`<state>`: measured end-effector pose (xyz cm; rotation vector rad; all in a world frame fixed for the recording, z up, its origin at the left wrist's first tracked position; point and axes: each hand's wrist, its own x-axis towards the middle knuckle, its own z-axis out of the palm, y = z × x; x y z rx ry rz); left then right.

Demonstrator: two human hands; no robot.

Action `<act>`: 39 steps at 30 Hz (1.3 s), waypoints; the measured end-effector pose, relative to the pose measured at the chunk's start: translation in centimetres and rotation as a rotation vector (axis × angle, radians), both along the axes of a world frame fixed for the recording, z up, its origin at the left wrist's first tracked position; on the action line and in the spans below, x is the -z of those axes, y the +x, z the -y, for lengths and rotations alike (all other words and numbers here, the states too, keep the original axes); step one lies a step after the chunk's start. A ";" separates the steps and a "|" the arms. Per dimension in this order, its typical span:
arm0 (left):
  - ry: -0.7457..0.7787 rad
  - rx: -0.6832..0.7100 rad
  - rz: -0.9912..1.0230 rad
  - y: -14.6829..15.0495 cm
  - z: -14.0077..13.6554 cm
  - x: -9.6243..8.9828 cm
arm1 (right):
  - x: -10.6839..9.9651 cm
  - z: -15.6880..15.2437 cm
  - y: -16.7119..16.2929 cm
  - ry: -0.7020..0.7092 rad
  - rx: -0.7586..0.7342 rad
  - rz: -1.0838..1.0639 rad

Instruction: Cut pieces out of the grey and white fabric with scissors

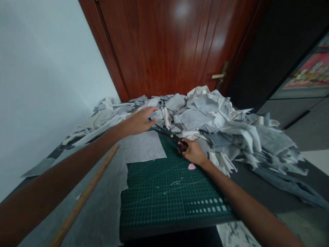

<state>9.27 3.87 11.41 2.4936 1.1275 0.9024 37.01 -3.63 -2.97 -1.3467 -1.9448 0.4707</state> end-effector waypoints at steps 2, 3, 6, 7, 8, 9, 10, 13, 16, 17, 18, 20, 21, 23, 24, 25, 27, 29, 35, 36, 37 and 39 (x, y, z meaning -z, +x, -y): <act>0.010 -0.192 -0.154 -5.7 3.1 3.8 | 0.0 -0.1 -0.1 -0.009 0.040 -0.018; -0.003 -0.266 -0.178 -8.6 4.9 5.8 | 0.0 -0.1 -0.1 -0.015 0.055 -0.028; -0.078 -0.420 -0.243 -16.0 10.3 11.5 | 0.1 -0.1 -0.3 -0.034 0.072 -0.050; -0.128 -0.455 -0.274 -17.6 12.0 13.1 | 0.2 0.0 -0.4 -0.040 0.078 -0.049; -0.130 -0.537 -0.288 -18.7 13.4 14.5 | 0.2 0.0 -0.5 -0.045 0.088 -0.045; -0.127 -0.596 -0.303 -19.3 14.6 15.6 | 0.3 0.1 -0.6 -0.049 0.099 -0.038; -0.129 -0.623 -0.325 -19.2 15.6 16.4 | 0.4 0.1 -0.7 -0.052 0.112 -0.029; -0.084 -0.660 -0.393 -16.9 16.8 17.0 | 0.6 0.4 -1.0 -0.056 0.142 -0.012; -0.052 -0.618 -0.473 -13.8 16.0 16.3 | 0.6 0.6 -1.2 -0.064 0.152 -0.005; -0.054 -0.624 -0.487 -13.0 15.6 16.1 | 0.6 0.6 -1.2 -0.067 0.152 -0.003; -0.060 -0.618 -0.495 -12.4 15.2 15.9 | 0.6 0.6 -1.2 -0.069 0.151 -0.002; -0.062 -0.595 -0.491 -11.6 14.2 15.8 | 0.6 0.6 -1.2 -0.071 0.151 -0.001; -0.059 -0.583 -0.482 -11.4 13.7 15.9 | 0.6 0.5 -1.2 -0.070 0.152 0.001; -0.041 -0.561 -0.449 -11.1 12.7 16.0 | 0.7 0.5 -1.2 -0.067 0.158 0.004; -0.029 -0.542 -0.429 -11.1 12.1 16.0 | 0.7 0.5 -1.2 -0.065 0.161 0.008; -0.019 -0.509 -0.409 -11.0 11.5 16.0 | 0.8 0.5 -1.3 -0.065 0.162 0.013; -0.009 -0.417 -0.374 -10.9 10.5 15.7 | 0.9 0.6 -1.4 -0.062 0.158 0.024; -0.005 -0.351 -0.353 -10.7 9.6 15.2 | 1.0 0.6 -1.4 -0.054 0.153 0.035; 0.024 -0.290 -0.354 -9.2 7.8 13.7 | 1.1 0.5 -1.5 -0.039 0.142 0.020; 0.033 -0.281 -0.355 -8.9 7.4 13.5 | 1.2 0.5 -1.5 -0.037 0.140 0.009; 0.041 -0.273 -0.353 -8.5 6.9 13.3 | 1.2 0.5 -1.4 -0.034 0.139 -0.005; 0.059 -0.252 -0.340 -7.6 5.8 13.1 | 1.3 0.4 -1.5 -0.021 0.145 -0.032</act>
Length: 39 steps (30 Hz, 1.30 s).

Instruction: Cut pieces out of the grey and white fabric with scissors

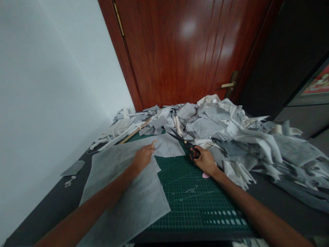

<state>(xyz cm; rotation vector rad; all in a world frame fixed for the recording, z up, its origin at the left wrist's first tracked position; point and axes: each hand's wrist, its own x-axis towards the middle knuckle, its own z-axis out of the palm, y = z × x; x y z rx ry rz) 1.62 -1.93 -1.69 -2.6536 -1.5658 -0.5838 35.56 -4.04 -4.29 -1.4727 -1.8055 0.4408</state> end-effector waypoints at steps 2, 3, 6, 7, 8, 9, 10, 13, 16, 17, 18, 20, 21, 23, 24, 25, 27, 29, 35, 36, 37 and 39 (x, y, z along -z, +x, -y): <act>0.016 0.037 0.021 1.3 -1.2 0.0 | 0.1 -0.1 0.0 0.020 0.009 -0.028; 0.025 0.061 0.036 2.1 -1.9 0.1 | 0.1 -0.1 -0.1 0.031 0.009 -0.043; 0.045 0.168 0.078 5.2 -3.6 0.5 | 0.0 -0.2 -0.1 0.060 -0.024 -0.095; 0.045 0.218 0.086 6.5 -4.1 0.6 | -0.1 -0.2 -0.1 0.070 -0.039 -0.111; 0.041 0.271 0.088 7.7 -4.7 0.7 | -0.3 -0.3 0.0 0.081 -0.052 -0.123; 0.038 0.317 0.090 8.8 -5.1 0.8 | -0.5 -0.3 0.1 0.093 -0.060 -0.132; 0.038 0.357 0.092 9.9 -5.6 0.9 | -0.7 -0.3 0.2 0.108 -0.066 -0.139; 0.050 0.423 0.110 12.0 -6.8 0.8 | -1.1 -0.4 0.6 0.163 -0.077 -0.150; 0.063 0.445 0.133 12.4 -7.2 0.8 | -1.2 -0.5 0.8 0.171 -0.089 -0.157; 0.065 0.446 0.138 12.3 -7.2 0.9 | -1.2 -0.5 0.8 0.165 -0.089 -0.153; 0.066 0.444 0.142 12.2 -7.0 0.9 | -1.2 -0.5 0.7 0.161 -0.091 -0.144; 0.066 0.426 0.148 11.9 -6.5 1.1 | -1.2 -0.4 0.6 0.159 -0.098 -0.116; 0.065 0.413 0.151 11.8 -6.2 1.2 | -1.2 -0.3 0.5 0.159 -0.104 -0.103; 0.065 0.375 0.159 11.8 -5.7 1.5 | -1.1 -0.3 0.4 0.148 -0.112 -0.074; 0.065 0.351 0.166 11.9 -5.6 1.6 | -1.1 -0.2 0.4 0.140 -0.111 -0.053; 0.064 0.325 0.173 11.9 -5.5 1.7 | -1.0 -0.2 0.4 0.133 -0.107 -0.023; 0.061 0.278 0.189 12.1 -5.4 1.9 | -0.7 -0.2 0.4 0.118 -0.094 0.052; 0.054 0.253 0.203 12.3 -5.3 2.0 | -0.4 -0.2 0.2 0.088 -0.075 0.119; 0.067 0.207 0.219 12.3 -5.1 1.2 | -0.4 -0.1 -0.4 -0.002 -0.013 0.165; 0.073 0.198 0.220 12.3 -5.1 1.1 | -0.4 -0.1 -0.4 -0.005 -0.017 0.163; 0.078 0.190 0.221 12.3 -5.1 1.0 | -0.5 0.0 -0.4 -0.007 -0.023 0.161; 0.082 0.176 0.222 12.1 -5.1 1.0 | -0.6 -0.1 -0.3 -0.006 -0.036 0.156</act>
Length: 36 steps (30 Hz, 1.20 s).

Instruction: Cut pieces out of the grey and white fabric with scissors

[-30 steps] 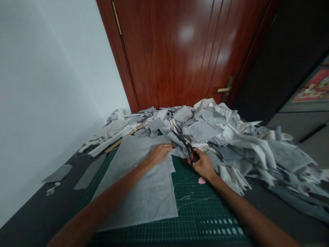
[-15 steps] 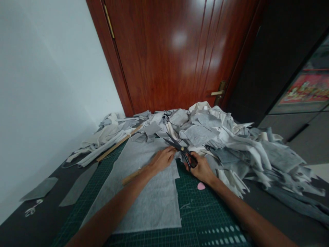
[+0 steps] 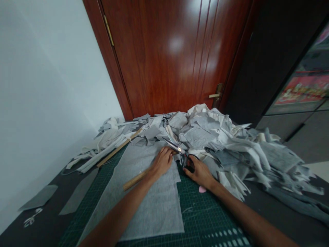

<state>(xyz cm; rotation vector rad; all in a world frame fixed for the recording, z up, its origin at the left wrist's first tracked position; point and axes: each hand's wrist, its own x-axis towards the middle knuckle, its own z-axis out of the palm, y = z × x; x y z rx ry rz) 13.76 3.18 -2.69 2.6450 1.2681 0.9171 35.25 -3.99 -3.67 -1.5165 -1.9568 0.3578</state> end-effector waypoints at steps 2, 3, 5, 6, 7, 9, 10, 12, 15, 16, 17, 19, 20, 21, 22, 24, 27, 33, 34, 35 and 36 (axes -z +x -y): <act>-0.006 -0.007 -0.002 -0.1 -0.1 0.1 | -0.1 0.0 0.1 -0.004 -0.026 -0.009; -0.010 -0.010 -0.003 -0.2 -0.2 0.2 | -0.2 0.0 0.1 -0.003 -0.044 -0.022; -0.018 -0.012 -0.002 -0.3 -0.4 0.4 | -0.3 0.0 0.1 0.002 -0.079 -0.069; -0.023 -0.011 0.000 -0.4 -0.5 0.5 | -0.3 0.0 0.1 0.003 -0.090 -0.096; -0.030 -0.007 0.002 -0.4 -0.6 0.6 | -0.3 0.0 0.0 0.001 -0.093 -0.121; -0.048 0.012 0.002 -0.4 -0.6 0.6 | -0.2 0.0 -0.2 -0.009 -0.080 -0.153; -0.059 0.029 0.001 -0.5 -0.6 0.6 | -0.2 0.0 -0.3 -0.010 -0.070 -0.163; -0.077 0.071 0.002 -0.5 -0.5 0.5 | 0.0 0.0 -0.5 -0.001 -0.051 -0.184; -0.098 0.124 0.019 -0.6 -0.3 0.1 | 0.4 -0.1 -0.6 0.020 -0.037 -0.235; -0.104 0.133 0.030 -0.6 -0.2 -0.1 | 0.5 -0.1 -0.7 0.024 -0.036 -0.252; -0.110 0.137 0.041 -0.7 -0.2 -0.2 | 0.5 -0.1 -0.7 0.028 -0.034 -0.269; -0.121 0.148 0.065 -0.7 -0.2 -0.6 | 0.5 -0.1 -0.8 0.031 -0.025 -0.297; -0.123 0.160 0.077 -0.8 -0.2 -0.8 | 0.4 -0.1 -0.9 0.027 -0.019 -0.311; -0.123 0.176 0.089 -0.8 -0.2 -1.1 | 0.3 0.0 -1.0 0.018 -0.016 -0.330; -0.119 0.192 0.103 -0.8 -0.2 -1.3 | 0.2 0.0 -1.0 0.005 -0.018 -0.357; -0.093 0.195 0.146 -1.0 -0.1 -1.7 | -0.1 0.1 -1.1 -0.011 -0.031 -0.422; -0.017 0.097 0.241 -1.4 0.2 -2.3 | -0.1 0.2 -1.2 0.013 -0.065 -0.499; 0.176 0.081 0.150 -1.6 1.1 -2.6 | -0.4 0.5 -1.7 0.142 -0.098 -0.391; 0.186 0.117 0.104 -1.5 1.2 -2.5 | -0.7 0.6 -1.7 0.165 -0.107 -0.375; 0.182 0.156 0.064 -1.4 1.4 -2.5 | -1.0 0.6 -1.6 0.188 -0.125 -0.369; 0.170 0.197 0.029 -1.2 1.6 -2.5 | -1.4 0.7 -1.5 0.214 -0.148 -0.369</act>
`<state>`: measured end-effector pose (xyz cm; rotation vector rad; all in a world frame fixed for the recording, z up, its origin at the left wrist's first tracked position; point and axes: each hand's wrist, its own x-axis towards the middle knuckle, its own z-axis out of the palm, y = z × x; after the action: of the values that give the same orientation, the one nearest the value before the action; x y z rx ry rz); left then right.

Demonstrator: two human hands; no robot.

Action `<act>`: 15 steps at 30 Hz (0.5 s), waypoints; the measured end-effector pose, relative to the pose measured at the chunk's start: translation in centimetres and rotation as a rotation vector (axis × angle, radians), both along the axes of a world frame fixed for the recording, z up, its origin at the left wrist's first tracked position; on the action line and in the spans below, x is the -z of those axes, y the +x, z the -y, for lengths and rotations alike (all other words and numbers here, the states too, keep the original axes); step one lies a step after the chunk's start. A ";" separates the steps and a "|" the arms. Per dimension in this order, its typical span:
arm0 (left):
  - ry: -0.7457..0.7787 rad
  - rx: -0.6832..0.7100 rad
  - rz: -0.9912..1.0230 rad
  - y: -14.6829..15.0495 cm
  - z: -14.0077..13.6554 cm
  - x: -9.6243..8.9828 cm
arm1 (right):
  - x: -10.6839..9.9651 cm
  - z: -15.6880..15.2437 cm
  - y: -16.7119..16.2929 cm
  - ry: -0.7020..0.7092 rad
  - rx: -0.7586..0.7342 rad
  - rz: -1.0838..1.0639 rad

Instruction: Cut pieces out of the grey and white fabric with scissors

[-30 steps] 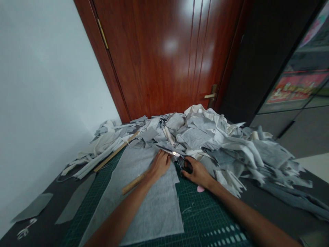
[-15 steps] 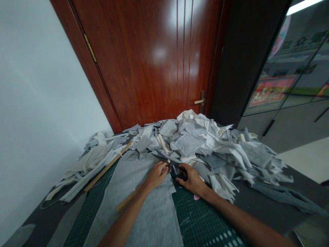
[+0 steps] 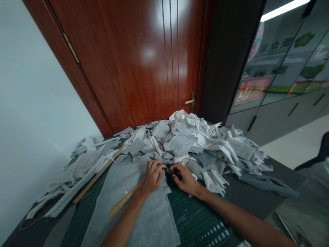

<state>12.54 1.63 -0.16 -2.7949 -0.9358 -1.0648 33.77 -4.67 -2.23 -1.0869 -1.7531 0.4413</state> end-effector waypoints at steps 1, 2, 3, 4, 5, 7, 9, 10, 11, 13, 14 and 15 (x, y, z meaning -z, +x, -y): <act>-0.013 0.036 -0.034 0.1 0.1 0.0 | -0.4 0.0 0.3 0.036 -0.018 -0.004; -0.027 0.072 -0.062 0.3 0.2 0.0 | -0.9 0.0 0.6 0.082 -0.031 -0.012; -0.043 0.107 -0.086 0.3 0.3 -0.1 | -1.4 0.0 1.1 0.128 -0.029 -0.016; -0.060 0.139 -0.109 0.4 0.4 -0.2 | -2.0 -0.1 1.7 0.177 -0.018 -0.010; -0.077 0.166 -0.130 0.5 0.4 -0.2 | -2.7 -0.2 2.4 0.212 0.004 0.015; -0.114 0.206 -0.169 0.6 0.4 -0.3 | -4.6 -1.0 3.9 0.279 0.090 0.107; -0.152 0.231 -0.203 0.7 0.3 -0.4 | -7.4 -2.6 5.6 0.402 0.192 0.198; -0.169 0.240 -0.215 0.8 0.3 -0.4 | -9.2 -3.9 6.5 0.463 0.242 0.257; -0.181 0.246 -0.223 0.8 0.2 -0.3 | -11.2 -5.4 7.5 0.512 0.312 0.302; -0.192 0.248 -0.226 1.0 0.2 -0.2 | -15.4 -9.3 9.7 0.543 0.499 0.318; -0.194 0.244 -0.223 1.0 0.2 -0.2 | -17.3 -11.4 10.9 0.496 0.590 0.312; -0.193 0.240 -0.220 1.1 0.1 -0.1 | -18.9 -13.5 12.1 0.398 0.685 0.291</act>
<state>13.61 1.50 -0.03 -3.1646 -0.7313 -0.6934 45.88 8.86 16.69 -1.4044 -1.4914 -0.4877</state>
